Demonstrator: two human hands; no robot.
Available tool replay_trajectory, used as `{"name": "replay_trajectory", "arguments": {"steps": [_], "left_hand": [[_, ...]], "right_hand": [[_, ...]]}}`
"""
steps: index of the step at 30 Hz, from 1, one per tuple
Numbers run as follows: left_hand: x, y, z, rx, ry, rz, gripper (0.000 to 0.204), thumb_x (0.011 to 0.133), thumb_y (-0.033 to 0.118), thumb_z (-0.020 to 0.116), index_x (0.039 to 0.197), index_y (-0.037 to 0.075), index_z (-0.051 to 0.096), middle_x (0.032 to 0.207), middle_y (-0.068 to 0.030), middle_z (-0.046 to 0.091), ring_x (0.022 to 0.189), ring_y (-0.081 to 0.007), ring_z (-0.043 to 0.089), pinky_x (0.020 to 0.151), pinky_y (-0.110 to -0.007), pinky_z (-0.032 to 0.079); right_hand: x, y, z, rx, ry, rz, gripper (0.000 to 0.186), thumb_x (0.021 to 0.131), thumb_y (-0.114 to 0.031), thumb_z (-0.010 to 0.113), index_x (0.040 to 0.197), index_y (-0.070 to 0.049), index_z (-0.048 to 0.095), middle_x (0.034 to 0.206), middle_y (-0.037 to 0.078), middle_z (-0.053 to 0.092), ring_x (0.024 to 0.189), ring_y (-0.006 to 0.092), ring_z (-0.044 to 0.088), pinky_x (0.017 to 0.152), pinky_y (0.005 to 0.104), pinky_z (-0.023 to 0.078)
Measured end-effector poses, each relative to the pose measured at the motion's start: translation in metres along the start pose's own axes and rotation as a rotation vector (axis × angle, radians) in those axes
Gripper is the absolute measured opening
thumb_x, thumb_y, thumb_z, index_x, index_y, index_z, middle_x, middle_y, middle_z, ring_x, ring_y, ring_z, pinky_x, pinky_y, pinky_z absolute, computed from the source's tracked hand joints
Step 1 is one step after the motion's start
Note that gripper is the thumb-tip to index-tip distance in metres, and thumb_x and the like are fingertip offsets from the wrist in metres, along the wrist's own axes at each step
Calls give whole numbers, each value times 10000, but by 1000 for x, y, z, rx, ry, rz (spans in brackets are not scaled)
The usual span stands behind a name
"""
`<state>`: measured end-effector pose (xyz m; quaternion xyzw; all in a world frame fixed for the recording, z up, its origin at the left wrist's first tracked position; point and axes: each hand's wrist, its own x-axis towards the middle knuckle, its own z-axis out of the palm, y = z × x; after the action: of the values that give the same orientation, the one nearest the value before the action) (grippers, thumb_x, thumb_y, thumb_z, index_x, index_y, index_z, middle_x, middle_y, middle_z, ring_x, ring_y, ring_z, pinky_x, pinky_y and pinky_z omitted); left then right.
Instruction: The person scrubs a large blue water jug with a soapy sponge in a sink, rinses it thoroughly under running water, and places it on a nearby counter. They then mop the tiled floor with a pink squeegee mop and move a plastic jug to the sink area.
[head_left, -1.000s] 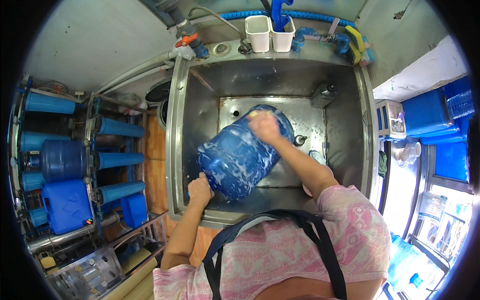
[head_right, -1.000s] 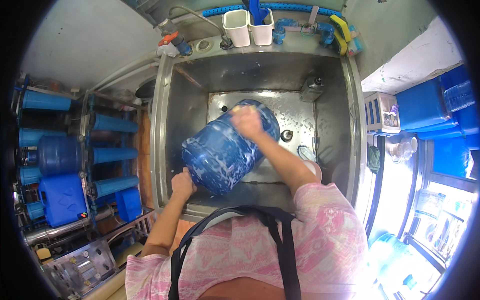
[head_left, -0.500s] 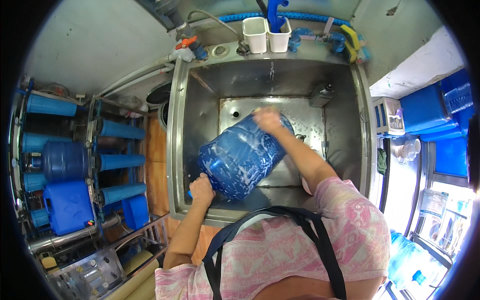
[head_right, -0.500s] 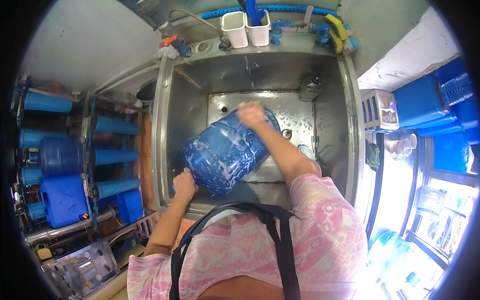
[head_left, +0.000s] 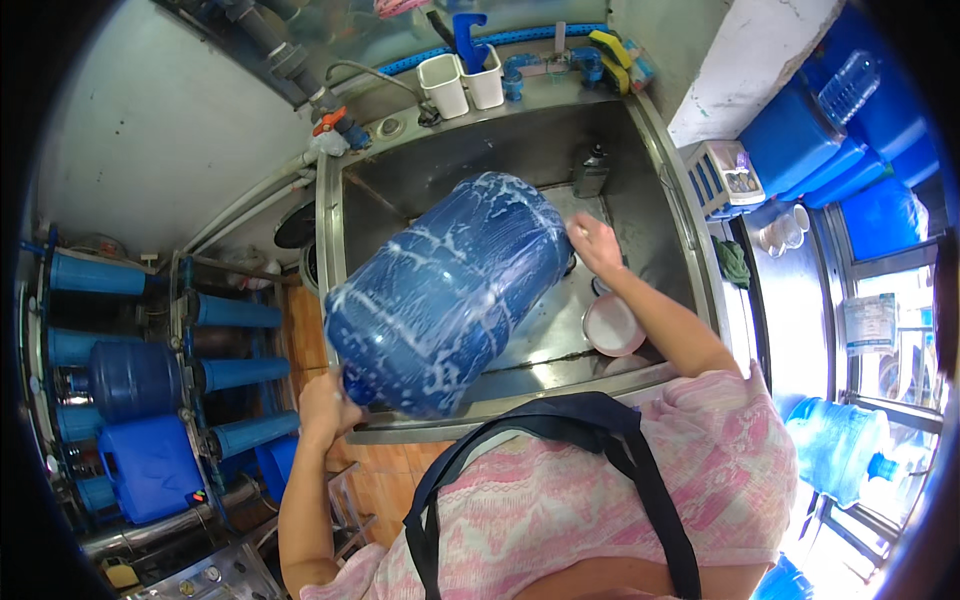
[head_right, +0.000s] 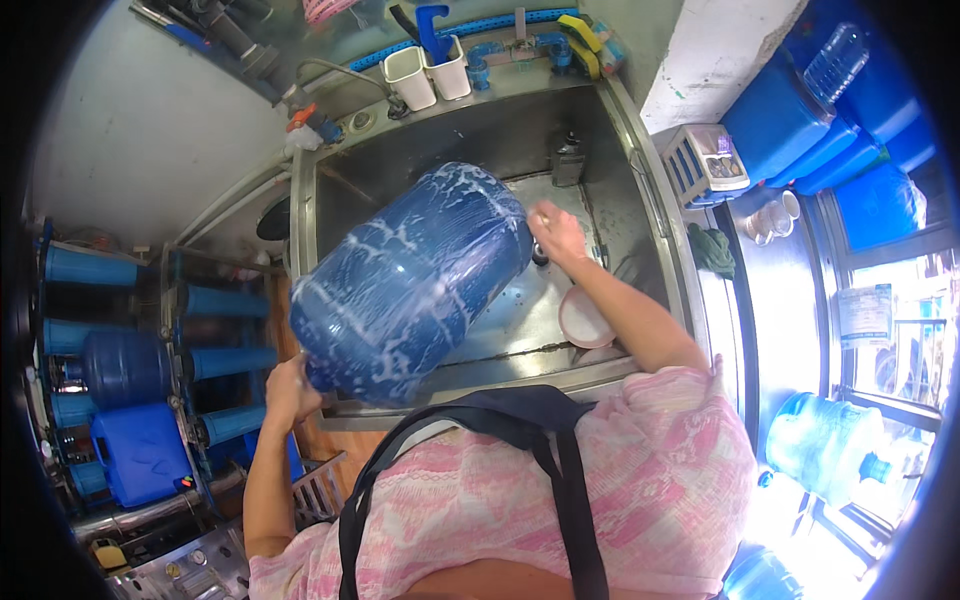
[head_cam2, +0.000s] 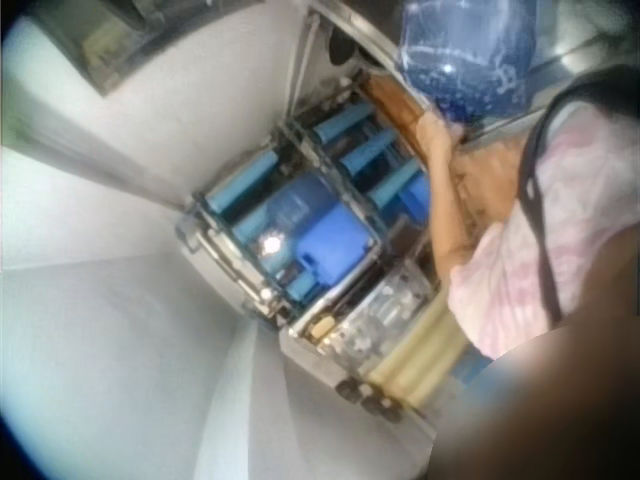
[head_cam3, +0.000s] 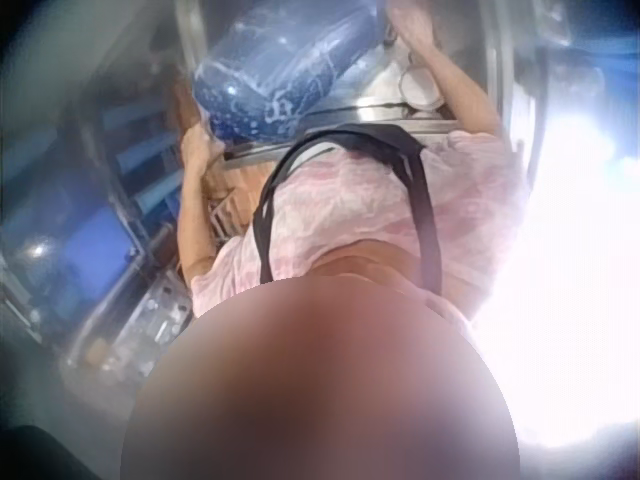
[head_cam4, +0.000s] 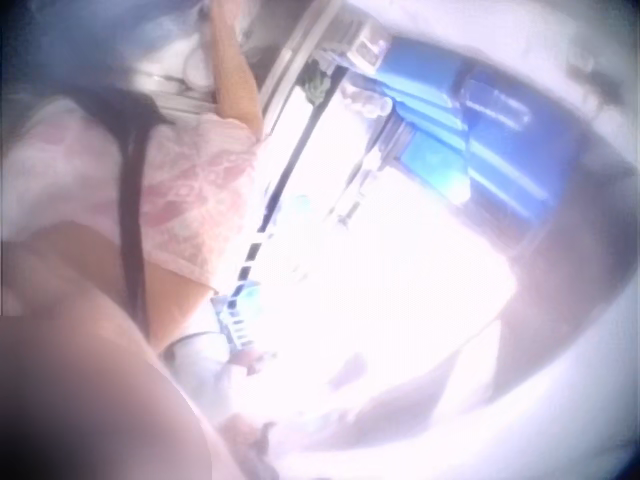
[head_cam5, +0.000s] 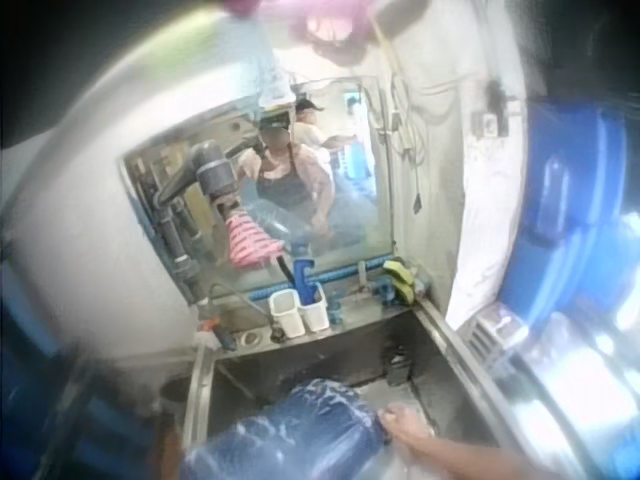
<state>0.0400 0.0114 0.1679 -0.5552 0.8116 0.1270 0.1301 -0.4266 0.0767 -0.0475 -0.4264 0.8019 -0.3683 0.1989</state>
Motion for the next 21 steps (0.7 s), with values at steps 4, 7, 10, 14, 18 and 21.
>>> {"name": "replay_trajectory", "arguments": {"steps": [4,7,10,14,18,21], "left_hand": [[-32,-12,-20,54,29,21,535,528,175,855,996,24,645,784,-227,698,815,-434,678,769,-480,549],[-49,-22,-29,79,38,-28,534,536,163,870,998,31,636,776,-218,697,791,-436,674,741,-474,546],[-60,-29,-25,42,159,50,447,560,143,849,922,29,615,760,-209,689,764,-440,666,706,-465,539],[-64,-46,-9,4,304,132,274,624,116,754,845,40,612,761,-210,677,743,-443,650,688,-475,519],[-73,-75,9,21,371,122,206,648,111,700,830,44,630,752,-209,659,730,-438,629,684,-481,497],[-74,-95,20,-59,420,89,210,646,139,718,809,40,631,743,-202,650,741,-432,624,687,-481,492]], "right_hand": [[-23,88,1,-638,-1096,-220,396,887,-298,532,981,38,718,1021,271,705,934,418,697,816,488,541],[-48,136,42,-761,-1496,-254,338,843,-235,562,941,42,730,985,274,711,914,392,707,738,484,552],[-64,162,68,-770,-1580,-81,320,819,-196,562,958,39,728,980,267,710,897,370,711,701,474,551],[-77,170,71,-813,-1613,7,312,786,-145,563,981,36,725,973,258,708,875,341,715,652,461,548],[-67,149,66,-849,-1639,27,324,752,-93,563,1005,32,722,965,250,707,853,311,720,603,447,546],[-46,104,45,-831,-1600,53,344,728,-55,563,1022,29,720,960,243,706,836,289,723,567,437,544]]}}
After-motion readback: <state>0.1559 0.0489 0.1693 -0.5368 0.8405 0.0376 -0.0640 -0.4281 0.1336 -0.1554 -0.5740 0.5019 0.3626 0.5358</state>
